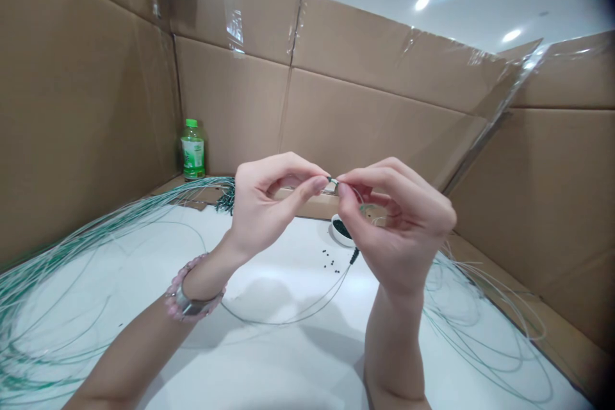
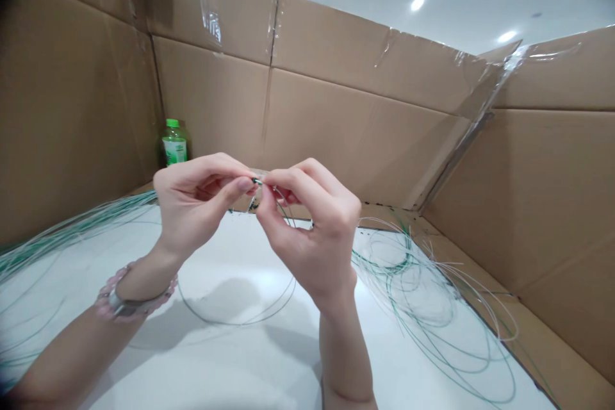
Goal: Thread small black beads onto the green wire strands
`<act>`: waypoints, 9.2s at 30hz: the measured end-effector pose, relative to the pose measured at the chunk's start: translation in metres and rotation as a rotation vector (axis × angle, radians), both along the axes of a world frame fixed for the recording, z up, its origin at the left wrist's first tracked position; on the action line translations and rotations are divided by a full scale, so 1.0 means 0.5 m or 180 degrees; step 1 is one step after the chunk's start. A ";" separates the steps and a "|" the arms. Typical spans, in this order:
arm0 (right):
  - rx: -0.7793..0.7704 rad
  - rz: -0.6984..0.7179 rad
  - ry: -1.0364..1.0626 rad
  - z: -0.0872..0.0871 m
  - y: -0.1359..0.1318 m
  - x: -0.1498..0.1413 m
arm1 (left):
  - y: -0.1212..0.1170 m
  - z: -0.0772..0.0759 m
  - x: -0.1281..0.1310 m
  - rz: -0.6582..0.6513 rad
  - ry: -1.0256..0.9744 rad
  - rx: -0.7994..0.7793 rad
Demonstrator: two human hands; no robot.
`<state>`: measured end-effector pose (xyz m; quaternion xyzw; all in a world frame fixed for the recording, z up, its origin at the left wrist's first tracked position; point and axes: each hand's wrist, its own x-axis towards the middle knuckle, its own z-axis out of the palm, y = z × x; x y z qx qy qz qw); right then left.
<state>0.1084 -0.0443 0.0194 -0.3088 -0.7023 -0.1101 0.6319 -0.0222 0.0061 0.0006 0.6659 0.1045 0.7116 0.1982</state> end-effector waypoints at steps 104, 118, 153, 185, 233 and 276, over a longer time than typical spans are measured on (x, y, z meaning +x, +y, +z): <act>-0.0496 0.0342 0.0110 0.003 -0.021 -0.009 | 0.041 -0.009 0.018 -0.2306 -0.0188 -0.1401; -0.0119 0.0125 -0.0156 0.003 -0.025 -0.018 | 0.008 -0.002 0.028 -0.2006 -0.0014 -0.1319; -0.0072 -0.0264 -0.0452 0.006 -0.023 -0.007 | 0.021 0.000 0.007 -0.1820 0.0055 -0.1034; -0.0464 0.0562 0.0359 -0.005 0.005 -0.012 | 0.004 0.007 0.000 -0.0482 0.0062 -0.0221; 0.0054 -0.0164 -0.0343 0.004 -0.003 0.005 | -0.004 0.008 -0.017 0.0531 0.0437 0.0605; -0.0553 0.0372 -0.0073 0.004 -0.010 0.014 | -0.010 0.007 -0.010 -0.0319 0.0317 0.0186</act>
